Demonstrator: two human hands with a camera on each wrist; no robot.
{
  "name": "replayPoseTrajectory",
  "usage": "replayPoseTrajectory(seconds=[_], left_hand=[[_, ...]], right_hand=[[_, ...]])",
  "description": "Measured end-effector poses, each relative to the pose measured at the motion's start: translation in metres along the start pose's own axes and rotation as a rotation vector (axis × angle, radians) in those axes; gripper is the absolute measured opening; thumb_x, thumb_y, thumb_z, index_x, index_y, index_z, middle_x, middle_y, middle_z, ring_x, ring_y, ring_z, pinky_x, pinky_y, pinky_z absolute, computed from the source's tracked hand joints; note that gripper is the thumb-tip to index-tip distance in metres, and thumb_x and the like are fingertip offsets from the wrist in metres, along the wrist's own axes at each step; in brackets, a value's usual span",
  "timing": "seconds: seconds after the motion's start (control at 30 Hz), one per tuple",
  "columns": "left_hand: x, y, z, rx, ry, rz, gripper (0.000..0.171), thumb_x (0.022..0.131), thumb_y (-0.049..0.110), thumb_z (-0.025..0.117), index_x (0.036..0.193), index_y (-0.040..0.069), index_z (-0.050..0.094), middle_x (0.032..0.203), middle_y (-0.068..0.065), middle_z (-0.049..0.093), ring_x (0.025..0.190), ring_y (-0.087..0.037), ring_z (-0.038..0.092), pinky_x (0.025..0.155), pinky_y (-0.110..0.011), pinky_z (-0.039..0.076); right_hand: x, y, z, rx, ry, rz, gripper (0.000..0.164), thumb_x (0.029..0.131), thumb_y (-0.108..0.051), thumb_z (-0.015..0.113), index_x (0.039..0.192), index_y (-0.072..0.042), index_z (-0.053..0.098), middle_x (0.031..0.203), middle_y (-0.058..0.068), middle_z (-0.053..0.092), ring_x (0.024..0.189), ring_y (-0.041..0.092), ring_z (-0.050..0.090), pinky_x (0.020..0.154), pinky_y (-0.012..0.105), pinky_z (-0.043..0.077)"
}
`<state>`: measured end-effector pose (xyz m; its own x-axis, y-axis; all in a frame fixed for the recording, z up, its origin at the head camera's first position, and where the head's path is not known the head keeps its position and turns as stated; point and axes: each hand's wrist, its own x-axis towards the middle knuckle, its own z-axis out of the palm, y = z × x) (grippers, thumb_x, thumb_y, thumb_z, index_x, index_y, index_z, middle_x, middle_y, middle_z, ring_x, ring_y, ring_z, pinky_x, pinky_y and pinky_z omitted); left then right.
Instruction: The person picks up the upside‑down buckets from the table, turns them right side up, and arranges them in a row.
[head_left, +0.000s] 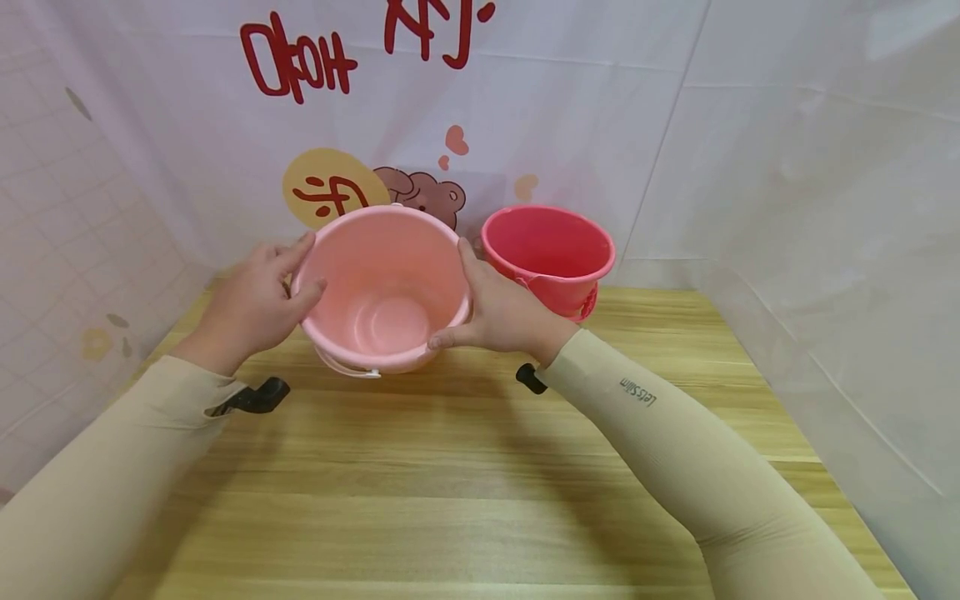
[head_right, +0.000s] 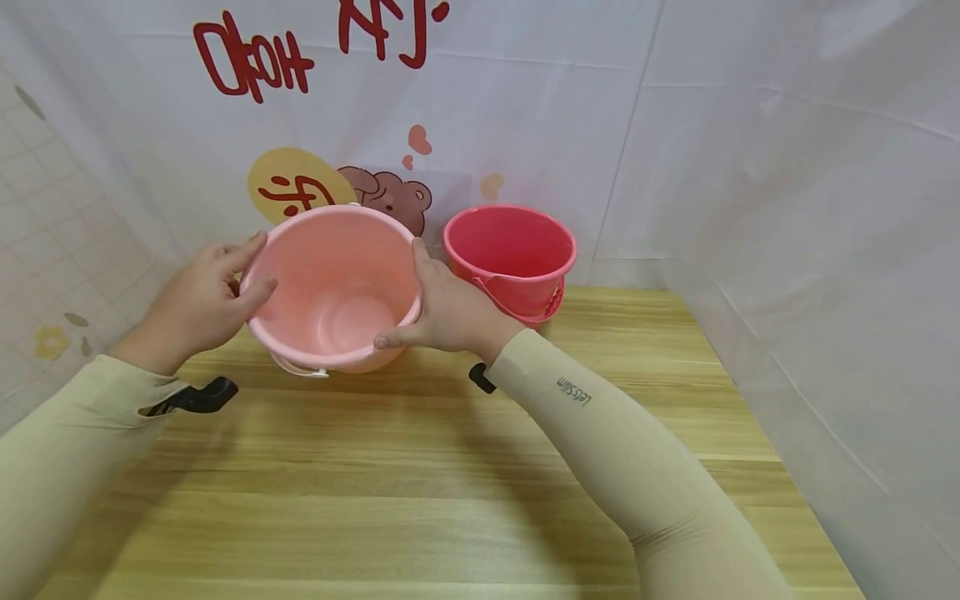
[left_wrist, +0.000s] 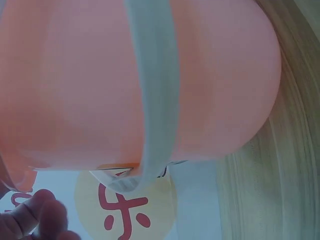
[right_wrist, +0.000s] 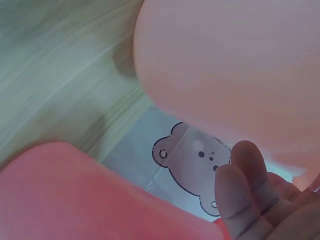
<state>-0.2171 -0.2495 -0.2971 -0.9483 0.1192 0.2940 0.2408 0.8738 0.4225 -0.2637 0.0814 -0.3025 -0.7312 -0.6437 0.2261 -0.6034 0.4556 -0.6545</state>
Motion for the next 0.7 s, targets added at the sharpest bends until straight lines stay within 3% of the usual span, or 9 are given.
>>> replayPoseTrajectory(seconds=[0.1,0.2,0.37,0.7], left_hand=[[-0.0026,0.0015,0.0010,-0.030,-0.052,0.001,0.084,0.103,0.056,0.055,0.170,0.022,0.015,0.155,-0.031,0.039,0.112,-0.045,0.059,0.088,-0.060,0.055],[-0.0038,0.0034,0.0025,-0.034,-0.075,0.010,0.092,0.101,0.061,0.055,0.170,0.020,0.011,0.160,-0.030,0.033,0.121,-0.048,0.058,0.098,-0.067,0.051],[-0.0050,0.0056,0.0037,-0.028,-0.087,0.017,0.096,0.100,0.064,0.056,0.171,0.018,0.010,0.164,-0.028,0.029,0.125,-0.050,0.057,0.100,-0.071,0.049],[-0.0023,0.0053,0.0063,-0.004,-0.080,0.065,0.094,0.103,0.060,0.054,0.171,0.013,0.008,0.168,-0.025,0.027,0.140,-0.051,0.045,0.108,-0.074,0.043]], right_hand=[[0.0006,-0.0008,0.0000,0.018,0.002,-0.001,0.133,0.070,-0.052,0.096,0.168,-0.029,0.010,0.155,-0.009,0.045,0.134,0.010,0.052,0.106,0.038,0.056],[-0.0001,-0.0014,-0.0006,0.028,0.005,0.010,0.131,0.070,-0.051,0.097,0.167,-0.033,0.011,0.153,-0.012,0.047,0.131,0.008,0.054,0.105,0.037,0.057],[-0.0022,-0.0002,-0.0012,0.013,0.002,0.045,0.127,0.072,-0.056,0.093,0.167,-0.034,0.011,0.150,-0.015,0.049,0.128,0.004,0.055,0.105,0.038,0.056],[-0.0055,-0.0017,-0.0035,-0.095,0.006,0.089,0.130,0.076,-0.072,0.082,0.169,-0.019,0.009,0.145,-0.010,0.056,0.127,0.006,0.058,0.108,0.038,0.054]])
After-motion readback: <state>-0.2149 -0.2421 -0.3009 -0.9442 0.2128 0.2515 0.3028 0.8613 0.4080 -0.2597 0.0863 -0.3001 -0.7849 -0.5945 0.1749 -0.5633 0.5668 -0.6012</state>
